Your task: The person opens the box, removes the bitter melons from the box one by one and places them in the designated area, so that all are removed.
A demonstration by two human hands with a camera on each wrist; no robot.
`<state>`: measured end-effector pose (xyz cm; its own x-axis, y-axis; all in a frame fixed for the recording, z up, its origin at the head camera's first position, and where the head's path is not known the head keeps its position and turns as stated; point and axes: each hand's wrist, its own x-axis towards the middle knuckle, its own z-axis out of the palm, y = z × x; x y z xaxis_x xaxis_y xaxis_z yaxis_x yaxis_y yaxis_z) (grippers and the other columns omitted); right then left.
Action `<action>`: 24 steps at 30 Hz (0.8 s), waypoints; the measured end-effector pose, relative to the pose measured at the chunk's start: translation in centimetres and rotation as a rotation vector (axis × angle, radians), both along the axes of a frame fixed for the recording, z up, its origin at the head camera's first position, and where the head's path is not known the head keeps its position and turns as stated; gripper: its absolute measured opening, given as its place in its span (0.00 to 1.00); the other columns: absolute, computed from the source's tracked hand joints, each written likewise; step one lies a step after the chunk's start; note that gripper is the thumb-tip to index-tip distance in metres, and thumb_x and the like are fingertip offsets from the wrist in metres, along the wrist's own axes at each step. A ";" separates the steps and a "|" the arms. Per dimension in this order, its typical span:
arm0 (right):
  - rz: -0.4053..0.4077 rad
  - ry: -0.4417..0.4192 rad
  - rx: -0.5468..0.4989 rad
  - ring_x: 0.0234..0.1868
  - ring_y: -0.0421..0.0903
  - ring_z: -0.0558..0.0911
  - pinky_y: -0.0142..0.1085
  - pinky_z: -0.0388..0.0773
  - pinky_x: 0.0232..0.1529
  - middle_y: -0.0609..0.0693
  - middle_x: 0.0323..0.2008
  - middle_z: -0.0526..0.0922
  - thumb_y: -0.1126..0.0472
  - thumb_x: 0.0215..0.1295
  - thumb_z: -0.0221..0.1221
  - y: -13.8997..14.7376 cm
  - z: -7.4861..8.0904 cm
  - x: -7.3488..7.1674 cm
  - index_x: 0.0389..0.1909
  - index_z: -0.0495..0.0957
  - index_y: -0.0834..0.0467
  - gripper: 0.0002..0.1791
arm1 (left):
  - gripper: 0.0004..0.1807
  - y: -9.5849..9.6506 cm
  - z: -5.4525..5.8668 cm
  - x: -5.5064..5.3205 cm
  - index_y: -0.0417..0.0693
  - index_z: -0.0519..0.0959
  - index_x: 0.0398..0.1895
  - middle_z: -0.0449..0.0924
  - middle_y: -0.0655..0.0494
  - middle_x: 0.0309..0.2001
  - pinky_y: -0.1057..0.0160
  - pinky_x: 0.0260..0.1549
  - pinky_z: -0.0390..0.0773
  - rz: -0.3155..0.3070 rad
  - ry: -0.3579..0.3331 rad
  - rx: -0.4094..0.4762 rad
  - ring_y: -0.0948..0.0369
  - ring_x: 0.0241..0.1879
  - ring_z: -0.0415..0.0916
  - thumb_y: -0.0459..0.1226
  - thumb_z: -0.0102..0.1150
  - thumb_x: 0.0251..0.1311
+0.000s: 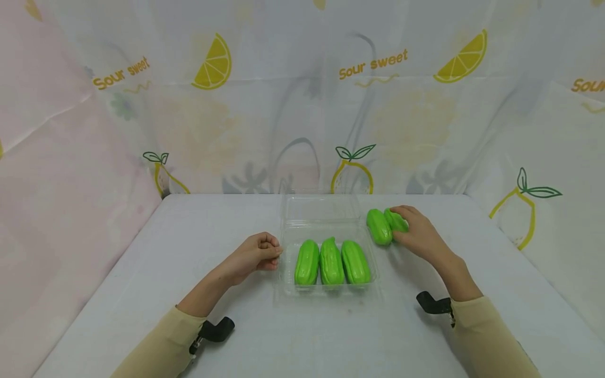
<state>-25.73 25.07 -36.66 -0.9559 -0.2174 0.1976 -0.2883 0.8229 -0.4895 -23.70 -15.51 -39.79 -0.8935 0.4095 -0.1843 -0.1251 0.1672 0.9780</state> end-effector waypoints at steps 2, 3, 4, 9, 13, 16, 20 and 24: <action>0.016 0.001 0.000 0.66 0.67 0.69 0.64 0.68 0.62 0.66 0.68 0.65 0.64 0.62 0.56 -0.2 0.2 0.2 0.67 0.67 0.65 0.30 | 0.10 0.0 0.0 0.0 0.37 0.66 0.46 0.74 0.56 0.28 0.72 0.30 0.82 0.007 -0.008 -0.001 0.67 0.27 0.74 0.34 0.55 0.70; 0.025 0.003 0.001 0.65 0.67 0.70 0.63 0.70 0.61 0.66 0.68 0.66 0.64 0.63 0.57 -0.4 0.4 0.4 0.67 0.67 0.65 0.30 | 0.10 0.1 0.0 0.0 0.38 0.66 0.46 0.74 0.56 0.28 0.72 0.30 0.82 0.009 -0.011 -0.002 0.66 0.27 0.74 0.34 0.55 0.70; 0.034 0.005 0.002 0.63 0.67 0.71 0.63 0.71 0.60 0.66 0.68 0.66 0.64 0.64 0.58 -0.5 0.5 0.5 0.67 0.67 0.65 0.30 | 0.10 0.1 -0.1 0.0 0.38 0.67 0.46 0.74 0.56 0.28 0.72 0.30 0.82 0.012 -0.014 -0.002 0.66 0.27 0.74 0.34 0.55 0.70; 0.070 0.010 0.007 0.61 0.67 0.74 0.61 0.74 0.57 0.64 0.68 0.67 0.62 0.65 0.61 -1.4 1.1 0.9 0.68 0.66 0.63 0.31 | 0.10 0.1 0.0 0.0 0.38 0.67 0.45 0.74 0.56 0.29 0.71 0.30 0.82 0.015 -0.008 -0.003 0.66 0.28 0.74 0.34 0.54 0.70; 0.094 0.010 0.017 0.65 0.65 0.71 0.61 0.72 0.61 0.61 0.69 0.67 0.62 0.65 0.61 -2.3 1.7 1.4 0.68 0.67 0.61 0.31 | 0.09 0.1 0.1 0.0 0.38 0.67 0.45 0.73 0.55 0.29 0.71 0.30 0.82 0.020 -0.011 -0.003 0.66 0.28 0.74 0.34 0.54 0.70; 0.110 0.003 0.025 0.69 0.63 0.68 0.61 0.69 0.64 0.59 0.69 0.67 0.61 0.64 0.61 -3.1 2.0 1.9 0.68 0.68 0.59 0.30 | 0.10 0.1 0.0 0.0 0.37 0.67 0.45 0.73 0.55 0.29 0.71 0.30 0.82 0.011 -0.001 -0.002 0.66 0.28 0.74 0.34 0.55 0.70; 0.132 -0.026 0.042 0.70 0.61 0.67 0.61 0.70 0.64 0.58 0.71 0.64 0.57 0.64 0.62 -4.1 2.2 2.7 0.69 0.67 0.56 0.32 | 0.10 0.1 -0.1 0.0 0.37 0.67 0.45 0.73 0.55 0.29 0.71 0.31 0.82 0.011 0.003 -0.003 0.66 0.28 0.73 0.34 0.55 0.70; 0.170 -0.047 0.061 0.70 0.61 0.68 0.59 0.72 0.63 0.57 0.72 0.64 0.55 0.64 0.63 -5.1 2.4 3.4 0.70 0.66 0.56 0.34 | 0.09 0.1 0.1 0.0 0.38 0.67 0.45 0.73 0.55 0.29 0.71 0.31 0.82 0.017 -0.001 -0.004 0.66 0.28 0.74 0.34 0.54 0.70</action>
